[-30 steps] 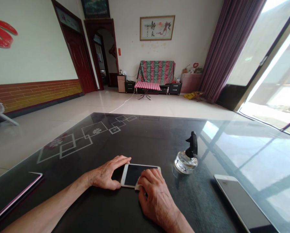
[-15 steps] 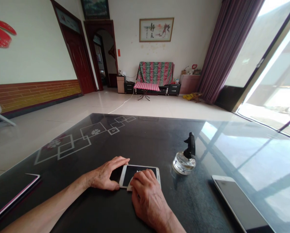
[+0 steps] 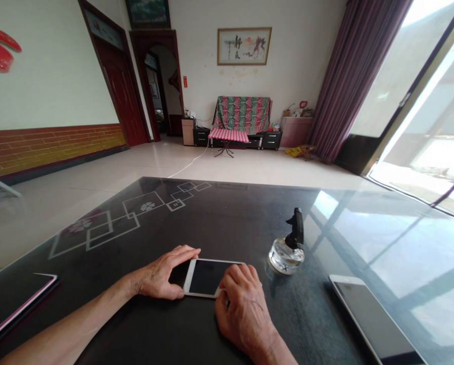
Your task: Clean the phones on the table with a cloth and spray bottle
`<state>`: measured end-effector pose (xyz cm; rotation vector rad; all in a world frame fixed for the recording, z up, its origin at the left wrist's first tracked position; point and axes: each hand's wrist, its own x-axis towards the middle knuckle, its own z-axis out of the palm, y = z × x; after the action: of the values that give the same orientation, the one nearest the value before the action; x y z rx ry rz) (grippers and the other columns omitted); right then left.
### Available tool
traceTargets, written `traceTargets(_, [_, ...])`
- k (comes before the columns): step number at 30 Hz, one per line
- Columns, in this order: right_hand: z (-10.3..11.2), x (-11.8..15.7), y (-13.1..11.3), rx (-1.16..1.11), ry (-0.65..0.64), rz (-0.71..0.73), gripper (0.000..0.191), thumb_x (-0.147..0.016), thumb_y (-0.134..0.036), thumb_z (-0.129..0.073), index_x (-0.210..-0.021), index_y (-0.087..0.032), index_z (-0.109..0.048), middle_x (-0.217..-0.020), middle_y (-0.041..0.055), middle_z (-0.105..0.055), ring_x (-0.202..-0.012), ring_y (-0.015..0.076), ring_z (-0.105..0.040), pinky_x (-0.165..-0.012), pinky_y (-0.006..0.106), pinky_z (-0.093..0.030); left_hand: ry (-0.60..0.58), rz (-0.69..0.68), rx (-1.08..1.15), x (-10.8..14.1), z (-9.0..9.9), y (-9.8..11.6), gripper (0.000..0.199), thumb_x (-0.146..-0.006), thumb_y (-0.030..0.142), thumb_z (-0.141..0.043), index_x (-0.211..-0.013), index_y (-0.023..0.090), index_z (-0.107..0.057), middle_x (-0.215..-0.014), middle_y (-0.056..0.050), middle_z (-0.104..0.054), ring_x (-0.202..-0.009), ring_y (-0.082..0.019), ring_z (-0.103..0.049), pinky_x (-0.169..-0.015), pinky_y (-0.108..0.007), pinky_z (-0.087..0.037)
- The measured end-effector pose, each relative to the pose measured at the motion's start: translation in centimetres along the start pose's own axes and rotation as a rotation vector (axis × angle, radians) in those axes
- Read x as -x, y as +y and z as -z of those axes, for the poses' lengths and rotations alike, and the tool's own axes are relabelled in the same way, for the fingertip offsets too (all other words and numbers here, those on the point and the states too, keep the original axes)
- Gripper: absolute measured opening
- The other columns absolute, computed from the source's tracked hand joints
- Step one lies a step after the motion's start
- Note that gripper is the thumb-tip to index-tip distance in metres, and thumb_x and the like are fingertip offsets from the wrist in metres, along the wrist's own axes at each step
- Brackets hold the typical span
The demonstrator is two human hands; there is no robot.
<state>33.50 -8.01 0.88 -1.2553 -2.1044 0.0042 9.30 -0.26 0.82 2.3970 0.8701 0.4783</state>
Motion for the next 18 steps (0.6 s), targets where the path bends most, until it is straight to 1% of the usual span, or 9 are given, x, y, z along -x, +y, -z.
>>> traceTargets(5, [-0.7, -0.2, -1.4, -0.074, -0.049, 0.039, 0.017, -0.076, -0.005, -0.047, -0.072, -0.019, -0.057, -0.077, 0.0047, -0.053, -0.077, 0.0197, -0.047, -0.074, 0.037, -0.038, 0.005, -0.006, 0.004, -0.1, 0.0, -0.1, 0.096, -0.056, 0.023, -0.077, -0.142, 0.023, -0.036, -0.132, -0.008, -0.048, -0.118, -0.030, -0.047, -0.106, -0.044, -0.035])
traceTargets(10, [-0.9, -0.2, -1.6, -0.137, -0.105, 0.040, 0.019, -0.078, -0.003, -0.049, -0.081, -0.019, -0.060, -0.084, 0.0051, -0.055, -0.083, 0.0203, -0.048, -0.076, 0.036, -0.041, 0.002, -0.008, 0.019, -0.1, 0.0, -0.4, 0.095, -0.057, 0.026, -0.078, -0.142, 0.024, -0.037, -0.130, -0.008, -0.050, -0.116, -0.029, -0.048, -0.105, -0.044, -0.036])
traceTargets(14, [-1.1, -0.1, -1.8, -0.169, -0.161, 0.043, 0.020, -0.084, -0.005, -0.048, -0.088, -0.020, -0.061, -0.090, 0.0051, -0.057, -0.089, 0.0206, -0.049, -0.081, 0.036, -0.042, 0.007, 0.003, 0.044, -0.1, 0.1, -0.4, 0.097, -0.056, 0.025, -0.081, -0.142, 0.023, -0.036, -0.128, -0.007, -0.052, -0.115, -0.028, -0.048, -0.105, -0.043, -0.036])
traceTargets(18, [-1.5, -0.4, -2.0, -0.173, -0.189, 0.064, 0.020, -0.087, -0.007, -0.047, -0.092, -0.020, -0.060, -0.094, 0.0050, -0.057, -0.091, 0.0205, -0.049, -0.083, 0.037, -0.042, 0.009, -0.009, 0.067, -0.1, 0.1, -0.5, 0.098, -0.055, 0.025, -0.082, -0.142, 0.023, -0.037, -0.127, -0.007, -0.052, -0.116, -0.027, -0.048, -0.105, -0.041, -0.037])
